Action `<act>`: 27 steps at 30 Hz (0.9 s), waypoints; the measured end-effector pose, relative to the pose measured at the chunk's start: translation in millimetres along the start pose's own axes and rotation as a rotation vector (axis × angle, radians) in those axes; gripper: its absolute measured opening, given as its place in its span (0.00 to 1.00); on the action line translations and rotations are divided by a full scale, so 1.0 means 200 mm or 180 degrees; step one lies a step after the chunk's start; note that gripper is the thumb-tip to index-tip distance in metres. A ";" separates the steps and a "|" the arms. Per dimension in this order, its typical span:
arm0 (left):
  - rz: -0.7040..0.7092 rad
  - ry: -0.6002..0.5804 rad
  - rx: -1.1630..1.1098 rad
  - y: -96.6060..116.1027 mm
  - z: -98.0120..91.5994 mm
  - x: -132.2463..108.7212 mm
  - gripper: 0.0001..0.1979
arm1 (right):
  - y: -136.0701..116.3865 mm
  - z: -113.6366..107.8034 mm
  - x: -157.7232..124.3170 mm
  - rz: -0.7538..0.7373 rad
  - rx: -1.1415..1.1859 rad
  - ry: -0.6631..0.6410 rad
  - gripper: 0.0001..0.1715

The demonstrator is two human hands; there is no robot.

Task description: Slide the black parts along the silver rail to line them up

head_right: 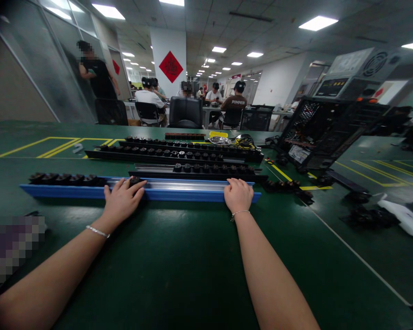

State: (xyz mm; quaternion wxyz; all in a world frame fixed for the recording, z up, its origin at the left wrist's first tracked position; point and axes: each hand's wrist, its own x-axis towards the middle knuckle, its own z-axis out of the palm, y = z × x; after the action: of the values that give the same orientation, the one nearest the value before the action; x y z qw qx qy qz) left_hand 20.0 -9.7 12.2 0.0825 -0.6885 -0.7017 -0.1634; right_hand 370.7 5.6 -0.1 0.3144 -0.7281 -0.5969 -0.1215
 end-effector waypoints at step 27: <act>0.0271 0.0047 0.0042 -0.01 0.04 -0.01 0.24 | 0.00 -0.02 0.01 -0.0023 -0.0057 -0.0122 0.24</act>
State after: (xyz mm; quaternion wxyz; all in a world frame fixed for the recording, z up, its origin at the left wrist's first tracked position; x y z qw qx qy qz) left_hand 19.7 -8.7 4.4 0.0991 -0.7160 -0.6723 -0.1602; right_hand 372.0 4.9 3.3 0.2959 -0.7309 -0.6043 -0.1141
